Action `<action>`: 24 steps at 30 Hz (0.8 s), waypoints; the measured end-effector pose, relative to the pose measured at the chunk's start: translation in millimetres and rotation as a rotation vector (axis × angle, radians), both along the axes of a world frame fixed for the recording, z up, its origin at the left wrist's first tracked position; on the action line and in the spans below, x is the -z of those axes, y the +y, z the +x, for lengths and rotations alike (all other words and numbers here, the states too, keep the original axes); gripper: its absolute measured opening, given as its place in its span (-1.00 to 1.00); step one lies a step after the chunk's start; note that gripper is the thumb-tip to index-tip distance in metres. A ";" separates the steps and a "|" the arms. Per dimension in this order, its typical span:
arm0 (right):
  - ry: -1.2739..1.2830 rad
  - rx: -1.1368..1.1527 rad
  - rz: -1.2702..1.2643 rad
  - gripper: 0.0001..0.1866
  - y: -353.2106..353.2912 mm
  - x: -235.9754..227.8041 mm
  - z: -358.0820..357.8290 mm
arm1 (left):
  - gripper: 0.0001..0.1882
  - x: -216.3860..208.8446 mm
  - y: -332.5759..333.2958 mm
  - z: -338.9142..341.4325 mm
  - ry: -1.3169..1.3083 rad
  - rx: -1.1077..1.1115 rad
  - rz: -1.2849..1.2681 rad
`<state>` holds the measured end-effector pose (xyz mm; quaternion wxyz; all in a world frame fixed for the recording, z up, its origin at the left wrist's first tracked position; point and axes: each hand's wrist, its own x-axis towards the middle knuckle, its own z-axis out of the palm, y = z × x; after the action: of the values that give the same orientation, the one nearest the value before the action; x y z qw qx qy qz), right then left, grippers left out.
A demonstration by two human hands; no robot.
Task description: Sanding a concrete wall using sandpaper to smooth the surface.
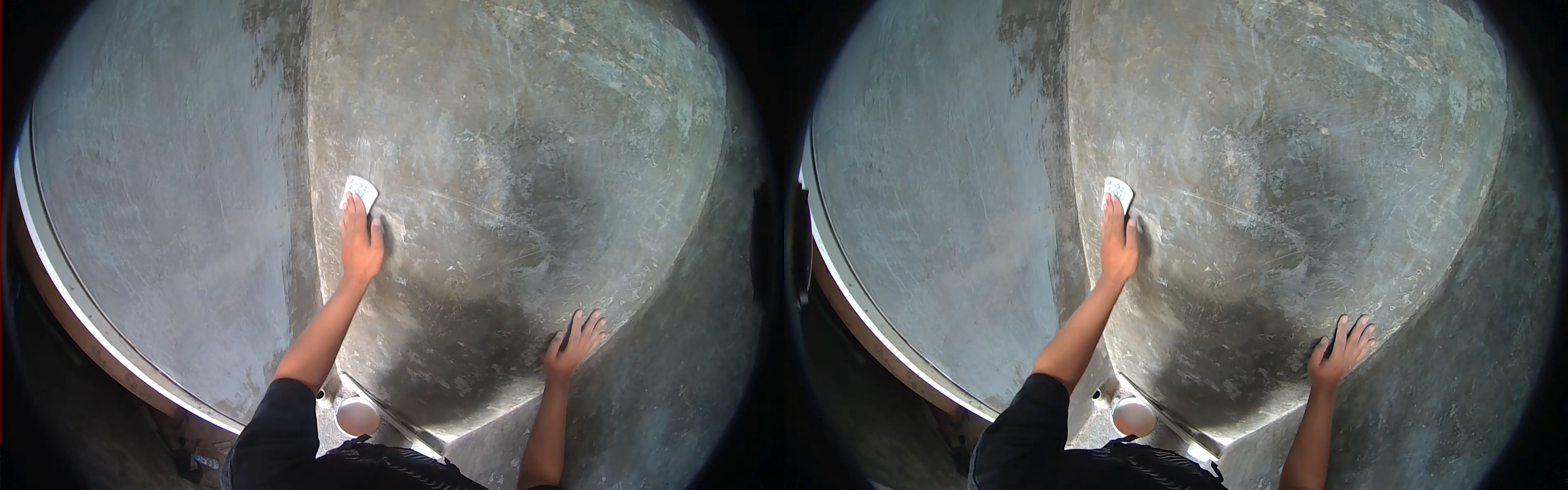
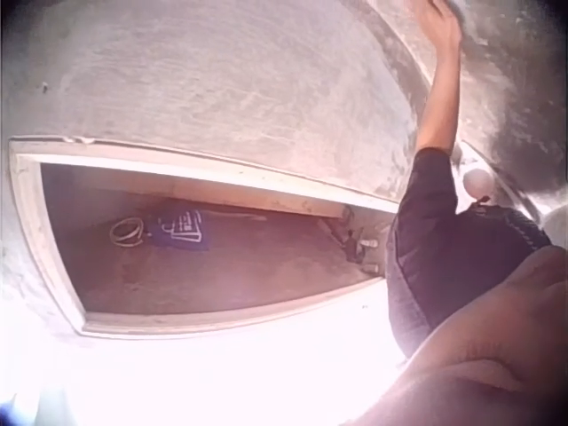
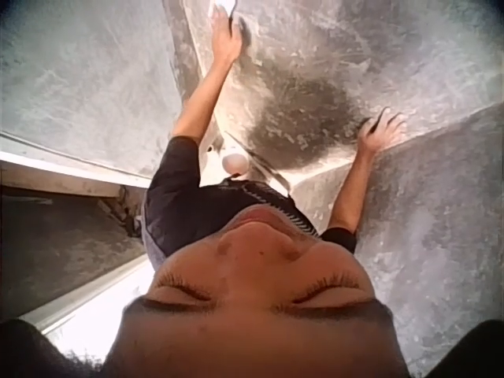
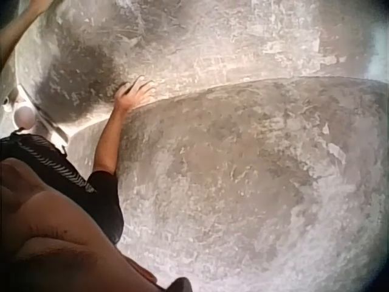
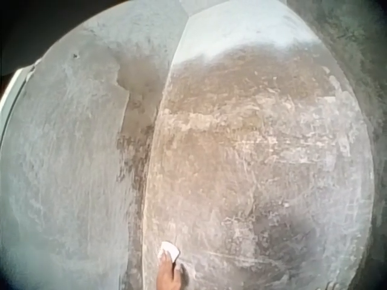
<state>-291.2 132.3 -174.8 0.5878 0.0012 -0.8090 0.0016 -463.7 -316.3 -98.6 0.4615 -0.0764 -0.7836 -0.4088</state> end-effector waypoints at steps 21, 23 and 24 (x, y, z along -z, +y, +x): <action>0.007 0.015 -0.015 -0.33 -4.1 -0.6 0.0 | -0.22 -7.8 -20.7 -15.9 -0.005 0.012 0.023; 0.008 0.020 -0.012 -0.33 -1.8 1.1 -0.3 | -0.23 -1.9 -1.6 -1.0 -0.004 0.015 -0.012; 0.008 0.022 -0.002 -0.33 -1.3 1.6 -0.9 | -0.23 -0.5 7.4 7.8 0.029 0.054 -0.122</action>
<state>-292.2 131.1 -176.3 0.5910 -0.0082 -0.8066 -0.0040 -455.8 -308.9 -98.1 0.4560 -0.1315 -0.7979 -0.3716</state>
